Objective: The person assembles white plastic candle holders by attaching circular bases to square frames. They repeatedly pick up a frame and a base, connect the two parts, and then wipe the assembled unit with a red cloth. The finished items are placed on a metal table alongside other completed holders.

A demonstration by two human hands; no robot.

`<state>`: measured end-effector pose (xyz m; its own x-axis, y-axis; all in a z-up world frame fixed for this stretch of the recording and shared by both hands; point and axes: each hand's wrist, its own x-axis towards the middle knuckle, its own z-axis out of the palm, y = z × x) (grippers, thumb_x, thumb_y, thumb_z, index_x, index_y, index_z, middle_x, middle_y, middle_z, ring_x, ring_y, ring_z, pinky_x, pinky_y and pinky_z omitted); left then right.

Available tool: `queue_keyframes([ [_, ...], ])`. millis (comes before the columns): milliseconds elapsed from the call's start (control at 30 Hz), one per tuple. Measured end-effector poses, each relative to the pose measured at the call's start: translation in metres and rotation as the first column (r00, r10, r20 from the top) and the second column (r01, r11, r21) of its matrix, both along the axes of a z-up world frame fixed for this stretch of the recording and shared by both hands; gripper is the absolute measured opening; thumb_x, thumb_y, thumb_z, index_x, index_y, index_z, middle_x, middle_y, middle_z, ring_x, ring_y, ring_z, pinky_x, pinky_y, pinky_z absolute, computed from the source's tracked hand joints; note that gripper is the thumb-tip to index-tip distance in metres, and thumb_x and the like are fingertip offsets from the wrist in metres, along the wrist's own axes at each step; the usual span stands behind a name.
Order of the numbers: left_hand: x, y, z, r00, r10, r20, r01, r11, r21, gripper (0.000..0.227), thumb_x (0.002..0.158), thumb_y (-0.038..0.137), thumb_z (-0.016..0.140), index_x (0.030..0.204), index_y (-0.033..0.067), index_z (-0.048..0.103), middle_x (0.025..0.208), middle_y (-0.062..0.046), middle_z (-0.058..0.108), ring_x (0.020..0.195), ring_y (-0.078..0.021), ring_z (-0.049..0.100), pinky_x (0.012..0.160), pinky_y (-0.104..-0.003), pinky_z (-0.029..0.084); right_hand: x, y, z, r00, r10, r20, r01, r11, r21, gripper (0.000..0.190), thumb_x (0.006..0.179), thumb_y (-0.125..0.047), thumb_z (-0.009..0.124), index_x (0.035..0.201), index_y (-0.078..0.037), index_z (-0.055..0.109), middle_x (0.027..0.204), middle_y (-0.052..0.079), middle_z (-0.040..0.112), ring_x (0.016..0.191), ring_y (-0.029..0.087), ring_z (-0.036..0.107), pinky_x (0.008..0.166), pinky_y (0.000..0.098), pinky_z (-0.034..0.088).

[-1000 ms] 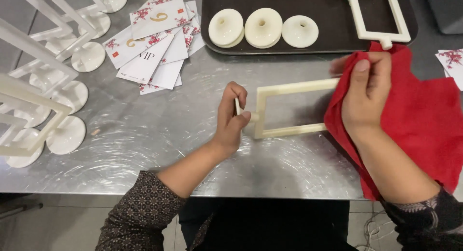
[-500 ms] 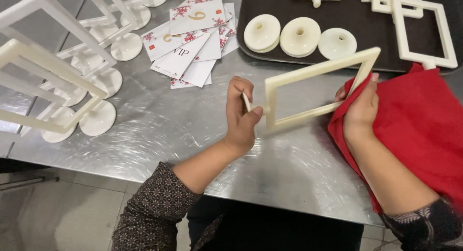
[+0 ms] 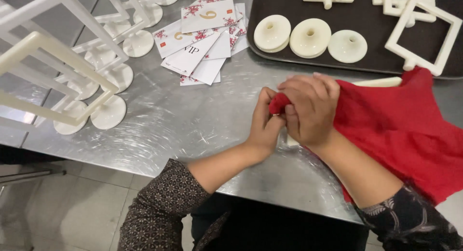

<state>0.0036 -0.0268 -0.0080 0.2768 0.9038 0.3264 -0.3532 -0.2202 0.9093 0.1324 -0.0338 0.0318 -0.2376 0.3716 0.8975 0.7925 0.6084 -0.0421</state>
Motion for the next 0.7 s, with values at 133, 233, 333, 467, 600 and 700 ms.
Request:
queue_keyframes([
  [133,-0.01,0.007,0.018,0.992,0.043,-0.117,-0.026,0.989,0.146,0.029,0.075,0.014,0.057,0.096,0.0174,0.038,0.08,0.002,0.032,0.072,-0.0104,0.037,0.063,-0.03,0.032,0.062,0.031,-0.022,0.969,-0.163,0.185,0.145,0.984,0.106,0.041,0.105,-0.042,0.041,0.112,-0.01,0.067,0.098,0.009,0.067,0.092,0.031,0.065,0.1,0.0534,0.044],
  [233,-0.007,0.01,0.008,0.995,0.02,-0.1,-0.01,0.995,0.102,0.028,0.078,0.019,0.058,0.097,0.0177,0.038,0.084,0.003,0.031,0.077,-0.0099,0.035,0.07,-0.029,0.033,0.107,0.031,-0.03,0.931,-0.325,0.167,0.313,0.945,0.092,0.046,0.111,-0.041,0.038,0.099,-0.009,0.069,0.088,0.007,0.06,0.083,0.029,0.06,0.094,0.048,0.044],
  [333,-0.009,0.016,0.005,0.998,0.028,-0.055,-0.028,1.0,0.0,0.025,0.081,0.019,0.056,0.099,0.0175,0.038,0.086,0.006,0.029,0.079,-0.0078,0.035,0.072,-0.027,0.033,0.128,0.031,-0.029,0.913,-0.406,0.029,0.407,0.91,-0.073,0.038,0.119,-0.03,0.047,0.091,-0.009,0.063,0.078,0.004,0.047,0.078,0.03,0.056,0.082,0.0433,0.044],
  [467,-0.02,0.025,0.021,0.99,0.117,0.079,-0.119,0.993,0.016,0.022,0.082,0.018,0.052,0.097,0.0193,0.035,0.09,0.007,0.029,0.082,-0.006,0.034,0.073,-0.025,0.031,0.183,0.053,-0.058,0.659,-0.284,-0.697,0.124,0.954,-0.272,0.041,0.117,-0.039,0.045,0.094,-0.007,0.058,0.071,0.02,0.059,0.065,0.038,0.066,0.065,0.0429,0.057],
  [600,-0.023,0.037,0.013,0.936,0.137,0.323,-0.154,0.988,0.024,0.022,0.091,0.022,0.049,0.1,0.021,0.029,0.095,0.005,0.03,0.083,-0.0059,0.038,0.07,-0.022,0.037,0.154,0.018,-0.036,-0.255,-0.143,-0.956,-0.694,0.716,0.078,0.026,0.106,-0.031,0.05,0.11,-0.009,0.064,0.114,0.009,0.074,0.112,0.023,0.076,0.118,0.0416,0.057],
  [700,-0.005,0.016,0.014,0.964,0.134,0.23,-0.171,0.974,0.148,0.029,0.102,0.026,0.057,0.101,0.0183,0.03,0.098,0.005,0.033,0.091,-0.0062,0.038,0.078,-0.024,0.037,0.037,0.004,0.012,-0.26,-0.25,-0.933,-0.61,0.791,-0.042,0.078,0.081,-0.069,0.069,0.135,-0.012,0.065,0.141,0.017,0.064,0.133,0.036,0.064,0.121,0.0491,0.045],
])
